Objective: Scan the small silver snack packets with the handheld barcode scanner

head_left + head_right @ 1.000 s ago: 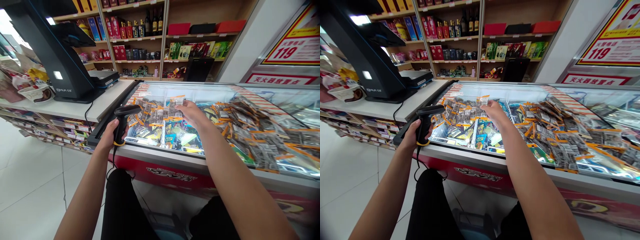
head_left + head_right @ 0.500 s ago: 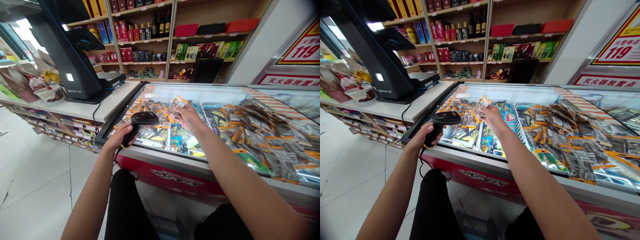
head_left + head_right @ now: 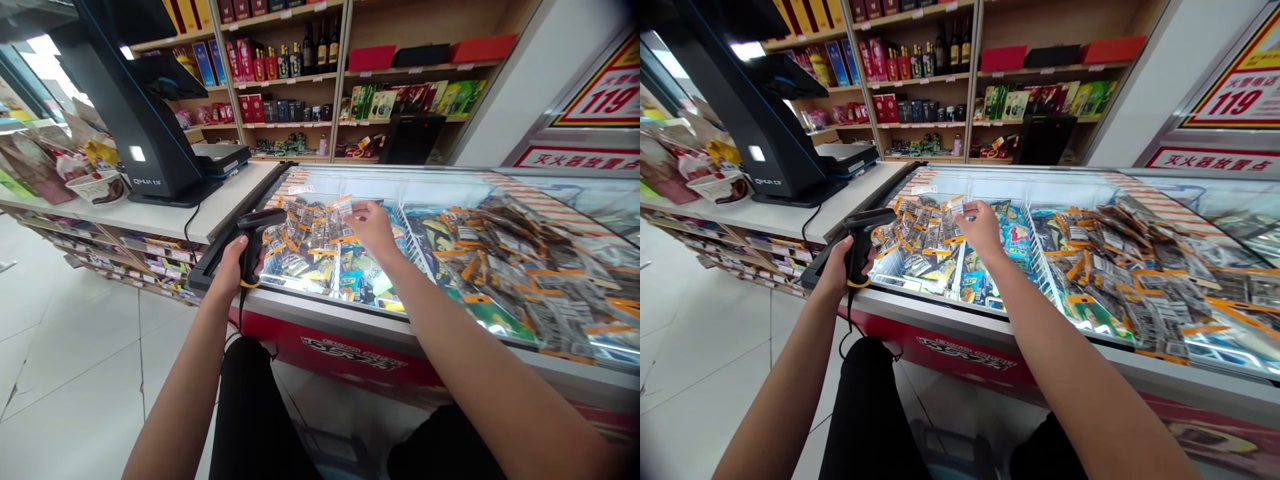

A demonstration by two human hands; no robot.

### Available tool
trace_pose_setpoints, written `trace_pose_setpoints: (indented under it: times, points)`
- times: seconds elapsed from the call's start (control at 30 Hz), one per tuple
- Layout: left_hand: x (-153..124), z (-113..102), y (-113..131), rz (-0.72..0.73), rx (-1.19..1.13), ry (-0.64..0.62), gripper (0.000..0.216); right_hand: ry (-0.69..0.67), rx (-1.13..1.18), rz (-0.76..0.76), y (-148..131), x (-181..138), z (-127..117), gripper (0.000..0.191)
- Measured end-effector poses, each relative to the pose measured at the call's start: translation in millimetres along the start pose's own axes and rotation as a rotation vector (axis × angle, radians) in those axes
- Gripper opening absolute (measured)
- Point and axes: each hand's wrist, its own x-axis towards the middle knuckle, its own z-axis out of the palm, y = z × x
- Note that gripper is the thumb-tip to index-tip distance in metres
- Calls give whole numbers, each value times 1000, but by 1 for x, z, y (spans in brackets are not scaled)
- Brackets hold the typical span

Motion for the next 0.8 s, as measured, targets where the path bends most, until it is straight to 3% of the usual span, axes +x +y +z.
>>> trace_pose_setpoints:
  times: [0.1,0.27,0.37,0.43,0.5,0.6,0.7,0.8]
  points:
    - [2,1,-1,-15,-32,63,54,-4,-142,-19,1,5,5,19]
    - [3,0,-2,-38,-35,52,52,-178,157,216,-5,1,6,17]
    - [3,1,-1,-46,-28,61,48,-200,196,232,-6,0,-12,20]
    - [3,1,0,-60,-15,58,45,-108,-37,163,-1,4,-34,28]
    - [3,2,2,-69,4,46,43,15,-436,101,11,11,-62,40]
    - [3,3,3,-71,33,17,40,60,-882,242,34,20,-100,61]
    - [4,1,1,-87,53,1,39,26,-1033,229,50,21,-124,64]
    - [6,-3,-2,-96,68,0,41,18,-1050,3,53,9,-141,58]
